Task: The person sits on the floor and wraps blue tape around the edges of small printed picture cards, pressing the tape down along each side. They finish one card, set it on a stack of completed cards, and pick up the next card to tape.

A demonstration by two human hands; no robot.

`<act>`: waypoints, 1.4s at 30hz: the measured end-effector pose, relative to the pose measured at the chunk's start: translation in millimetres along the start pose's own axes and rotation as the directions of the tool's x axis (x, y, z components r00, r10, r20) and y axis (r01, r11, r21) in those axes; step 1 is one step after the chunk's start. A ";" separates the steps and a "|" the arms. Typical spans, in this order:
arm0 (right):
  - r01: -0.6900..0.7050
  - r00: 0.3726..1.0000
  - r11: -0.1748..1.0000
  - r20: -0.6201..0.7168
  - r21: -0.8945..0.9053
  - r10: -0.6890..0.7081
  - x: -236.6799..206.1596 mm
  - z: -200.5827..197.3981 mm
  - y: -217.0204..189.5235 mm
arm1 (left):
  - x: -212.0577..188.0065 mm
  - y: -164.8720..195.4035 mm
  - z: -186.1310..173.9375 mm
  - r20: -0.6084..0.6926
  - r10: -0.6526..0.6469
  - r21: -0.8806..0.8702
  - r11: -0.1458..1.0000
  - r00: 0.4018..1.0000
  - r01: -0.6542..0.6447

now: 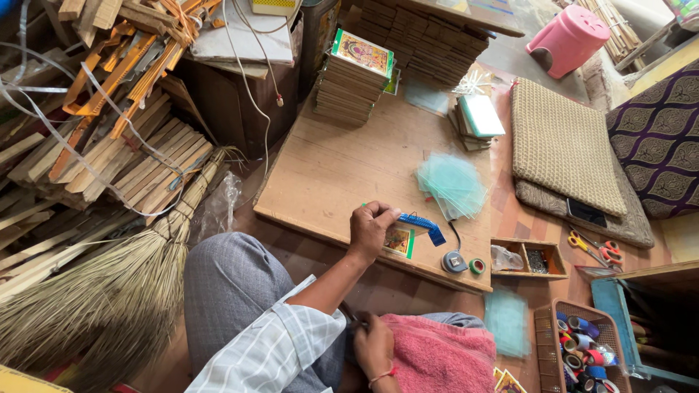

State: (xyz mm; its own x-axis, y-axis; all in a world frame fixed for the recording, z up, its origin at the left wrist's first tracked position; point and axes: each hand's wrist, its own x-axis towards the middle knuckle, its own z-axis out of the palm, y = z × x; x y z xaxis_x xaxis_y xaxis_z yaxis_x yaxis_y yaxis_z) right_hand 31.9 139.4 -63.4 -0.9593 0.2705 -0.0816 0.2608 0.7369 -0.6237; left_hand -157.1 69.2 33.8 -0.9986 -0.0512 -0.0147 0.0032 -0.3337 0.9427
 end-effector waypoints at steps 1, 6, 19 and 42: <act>0.152 0.981 0.988 -0.118 -0.036 -0.155 2.1 -3.6 -2.4 | 1.8 -0.4 -0.5 0.016 -0.042 -0.064 0.997 0.999 0.043; 0.482 0.575 0.793 -0.548 -0.372 -0.607 53.2 -77.3 -49.2 | 8.6 -1.1 -1.5 0.064 -0.065 -0.146 0.986 0.996 0.074; 0.513 0.561 0.709 -0.435 -0.484 -0.704 133.8 -136.4 -76.0 | 10.6 13.0 0.3 -0.062 0.011 0.123 0.992 0.998 -0.003; 0.477 0.815 0.837 -0.222 -0.267 -0.535 176.2 -151.0 -55.5 | 38.7 7.0 -21.4 0.393 0.029 0.183 0.977 0.919 -0.109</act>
State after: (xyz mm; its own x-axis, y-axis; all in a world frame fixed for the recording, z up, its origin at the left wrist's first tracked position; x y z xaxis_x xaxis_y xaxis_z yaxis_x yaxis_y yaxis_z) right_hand -135.2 239.7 74.2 -0.8972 -0.0362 0.4401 -0.2104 0.9113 -0.3540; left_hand -194.6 44.7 32.7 -0.9385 0.3132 0.1451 0.1026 -0.1483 0.9836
